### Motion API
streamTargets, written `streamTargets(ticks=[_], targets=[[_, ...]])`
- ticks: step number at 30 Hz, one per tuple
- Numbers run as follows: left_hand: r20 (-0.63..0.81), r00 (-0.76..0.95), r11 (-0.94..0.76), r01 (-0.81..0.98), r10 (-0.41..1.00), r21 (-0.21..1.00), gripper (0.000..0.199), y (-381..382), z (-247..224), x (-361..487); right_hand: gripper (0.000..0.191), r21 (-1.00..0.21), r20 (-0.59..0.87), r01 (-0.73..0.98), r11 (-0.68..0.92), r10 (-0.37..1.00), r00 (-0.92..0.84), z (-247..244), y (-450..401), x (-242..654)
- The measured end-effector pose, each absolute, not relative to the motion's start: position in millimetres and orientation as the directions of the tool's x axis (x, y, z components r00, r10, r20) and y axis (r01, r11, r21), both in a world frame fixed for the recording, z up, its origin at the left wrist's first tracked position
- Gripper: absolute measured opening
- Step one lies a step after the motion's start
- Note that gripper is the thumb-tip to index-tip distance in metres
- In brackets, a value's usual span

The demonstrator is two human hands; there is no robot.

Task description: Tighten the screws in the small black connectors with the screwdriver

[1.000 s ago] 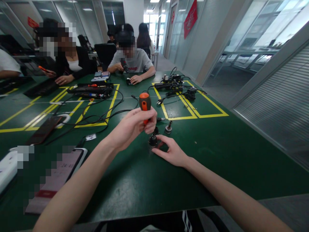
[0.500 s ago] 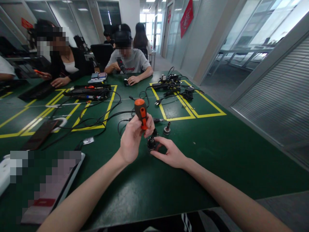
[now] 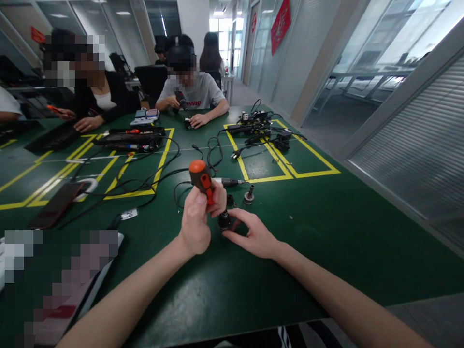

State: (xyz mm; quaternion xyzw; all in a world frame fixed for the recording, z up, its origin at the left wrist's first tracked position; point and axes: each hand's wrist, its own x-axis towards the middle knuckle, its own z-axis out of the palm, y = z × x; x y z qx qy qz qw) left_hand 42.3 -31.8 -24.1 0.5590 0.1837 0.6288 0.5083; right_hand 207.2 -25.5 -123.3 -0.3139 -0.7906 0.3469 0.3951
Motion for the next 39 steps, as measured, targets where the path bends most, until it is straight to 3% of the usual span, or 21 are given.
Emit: streamTargets(ticks=[11,18,32,39], targets=[[0.456,0.266,-0.300,-0.467,0.849,0.832,0.047,-32,-19,39,0.034,-0.796,0.395,0.236,0.558,0.773,-0.497,-122,-26,208],[0.473,0.262,-0.324,-0.457,0.841,0.828,0.045,-25,-17,37,0.034,-0.787,0.424,0.217,0.577,0.763,-0.488,-123,-24,208],[0.670,0.181,-0.642,-0.194,0.720,0.742,0.028,-13,-37,34,0.035,-0.776,0.452,0.190,0.602,0.740,-0.499,-124,-20,209],[0.692,0.220,-0.683,-0.131,0.687,0.719,0.020,-6,-32,27,0.034,-0.780,0.439,0.203,0.592,0.749,-0.497,-124,-21,209]])
